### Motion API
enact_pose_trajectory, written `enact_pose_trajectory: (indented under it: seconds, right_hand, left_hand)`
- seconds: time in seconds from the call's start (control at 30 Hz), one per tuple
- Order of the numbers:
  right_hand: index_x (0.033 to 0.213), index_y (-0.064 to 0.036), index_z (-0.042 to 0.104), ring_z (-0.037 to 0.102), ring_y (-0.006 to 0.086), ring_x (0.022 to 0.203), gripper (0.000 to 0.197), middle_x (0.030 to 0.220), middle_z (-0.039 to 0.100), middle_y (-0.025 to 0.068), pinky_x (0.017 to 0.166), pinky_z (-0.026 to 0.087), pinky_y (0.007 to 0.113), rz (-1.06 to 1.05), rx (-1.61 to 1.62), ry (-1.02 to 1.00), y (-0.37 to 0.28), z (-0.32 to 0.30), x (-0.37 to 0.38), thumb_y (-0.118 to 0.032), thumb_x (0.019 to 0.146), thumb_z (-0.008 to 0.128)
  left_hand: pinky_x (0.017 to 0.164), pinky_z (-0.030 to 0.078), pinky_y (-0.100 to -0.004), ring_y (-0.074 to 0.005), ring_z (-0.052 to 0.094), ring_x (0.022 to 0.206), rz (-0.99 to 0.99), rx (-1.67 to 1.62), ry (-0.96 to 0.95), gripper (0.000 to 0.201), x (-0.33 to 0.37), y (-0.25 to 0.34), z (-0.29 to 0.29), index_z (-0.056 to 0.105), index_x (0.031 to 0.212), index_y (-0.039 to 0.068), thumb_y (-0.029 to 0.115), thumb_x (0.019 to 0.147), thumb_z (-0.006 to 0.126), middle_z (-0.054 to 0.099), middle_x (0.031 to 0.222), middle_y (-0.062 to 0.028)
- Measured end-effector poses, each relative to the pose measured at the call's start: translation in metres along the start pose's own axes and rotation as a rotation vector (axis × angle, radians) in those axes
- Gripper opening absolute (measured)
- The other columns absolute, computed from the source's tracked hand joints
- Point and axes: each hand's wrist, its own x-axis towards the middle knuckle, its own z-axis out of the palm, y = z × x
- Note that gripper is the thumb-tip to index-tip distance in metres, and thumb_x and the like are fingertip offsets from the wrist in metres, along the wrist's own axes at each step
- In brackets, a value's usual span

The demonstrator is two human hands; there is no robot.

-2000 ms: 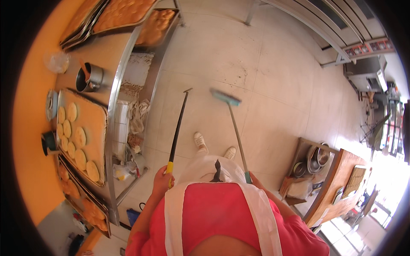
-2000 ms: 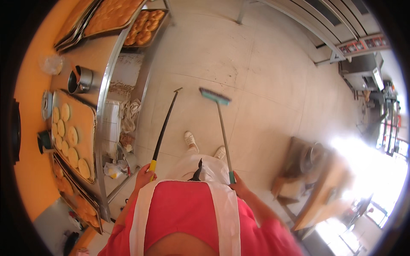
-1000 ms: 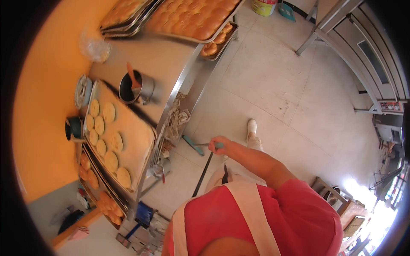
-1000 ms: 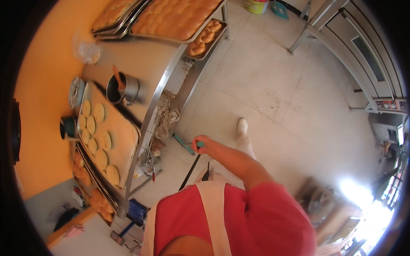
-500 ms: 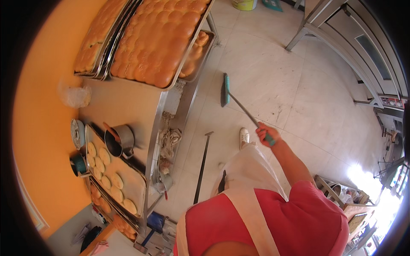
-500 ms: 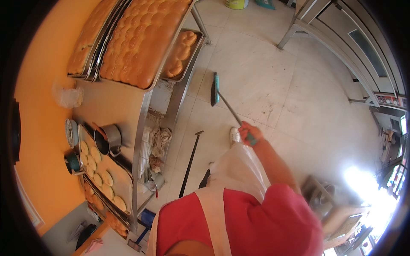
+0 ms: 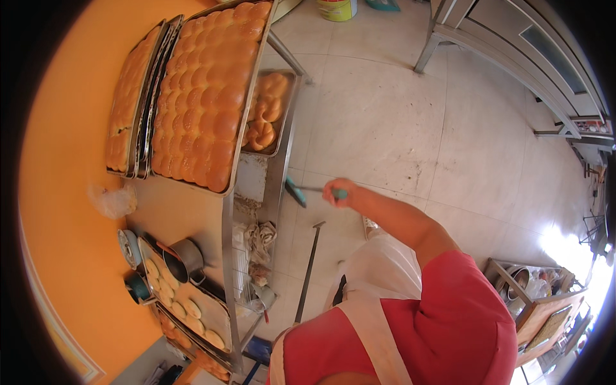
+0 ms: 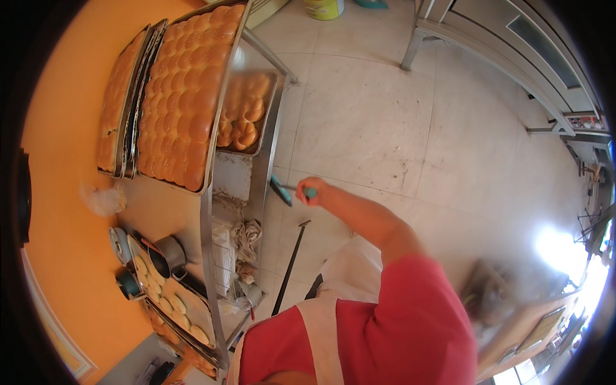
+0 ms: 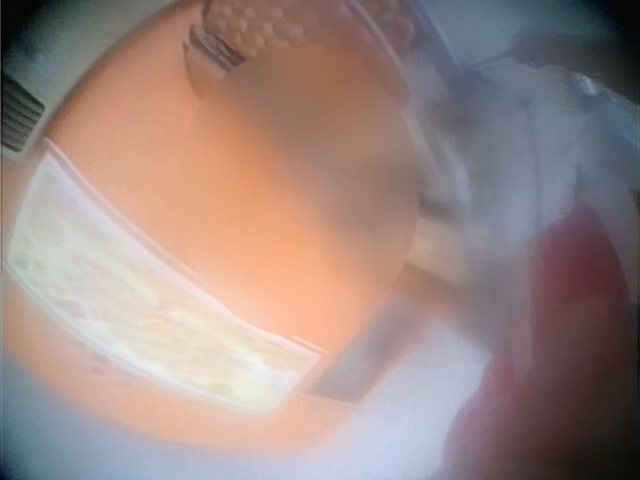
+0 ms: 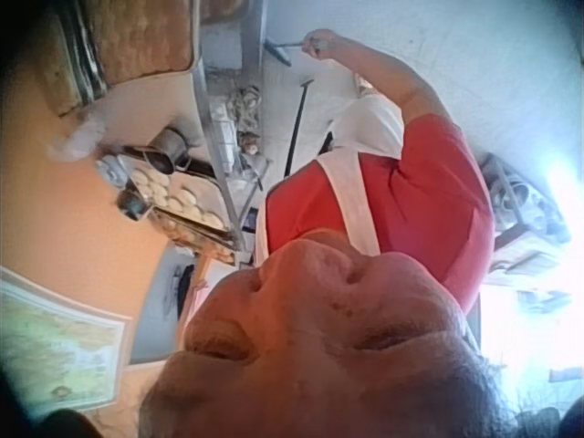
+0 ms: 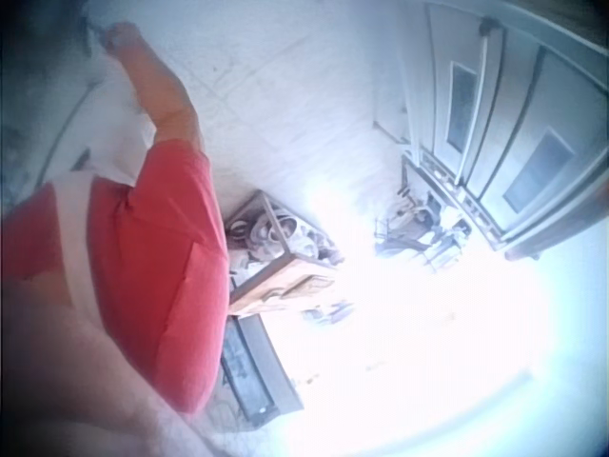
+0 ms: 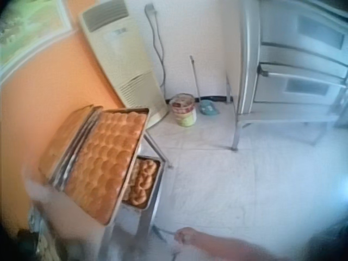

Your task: The person sweeps the bakery kitchen floor using a broom, pushing debris along the floor tiles and collected it with a dustpan.

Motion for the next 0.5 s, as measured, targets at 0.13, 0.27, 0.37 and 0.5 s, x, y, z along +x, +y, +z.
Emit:
enact_pose_trajectory:
  seconds: [0.13, 0.27, 0.37, 0.5]
  right_hand:
    - [0.069, -0.0028, 0.036, 0.043, 0.0101, 0.044, 0.012, 0.060, 0.042, 0.0053, 0.036, 0.041, 0.017, -0.073, 0.436, -0.129, -0.060, -0.014, -0.028, -0.006, 0.077, 0.044]
    - [0.075, -0.0012, 0.034, 0.044, 0.0092, 0.045, 0.011, 0.064, 0.043, 0.0057, 0.036, 0.041, 0.017, -0.343, 0.610, -0.242, -0.081, -0.032, -0.069, -0.007, 0.081, 0.042]
    - [0.077, -0.0002, 0.035, 0.044, 0.0091, 0.046, 0.012, 0.067, 0.044, 0.0068, 0.037, 0.042, 0.017, -0.477, 0.691, -0.284, -0.078, -0.052, -0.108, -0.008, 0.082, 0.042]
    - [0.083, -0.0019, 0.039, 0.044, 0.0105, 0.043, 0.011, 0.066, 0.046, 0.0076, 0.036, 0.040, 0.019, -0.672, 0.639, -0.045, -0.047, -0.056, -0.141, -0.012, 0.084, 0.043]
  left_hand:
    - [0.055, 0.042, -0.0243, -0.0104, 0.052, 0.060, -0.004, 0.018, -0.001, 0.041, 0.004, 0.008, 0.004, 0.044, 0.117, 0.004, 0.010, 0.077, 0.050, 0.056, 0.073, -0.0056]
    - [0.055, 0.042, -0.0244, -0.0104, 0.052, 0.060, -0.008, 0.029, 0.001, 0.041, 0.007, 0.012, 0.004, 0.044, 0.118, 0.004, 0.010, 0.078, 0.050, 0.056, 0.073, -0.0056]
    - [0.055, 0.042, -0.0244, -0.0104, 0.052, 0.060, -0.009, 0.038, -0.003, 0.041, 0.008, 0.012, 0.003, 0.044, 0.118, 0.004, 0.010, 0.078, 0.050, 0.056, 0.073, -0.0056]
    - [0.055, 0.042, -0.0244, -0.0104, 0.052, 0.060, -0.001, 0.050, -0.012, 0.041, 0.007, 0.010, -0.002, 0.044, 0.118, 0.004, 0.010, 0.078, 0.050, 0.056, 0.073, -0.0056]
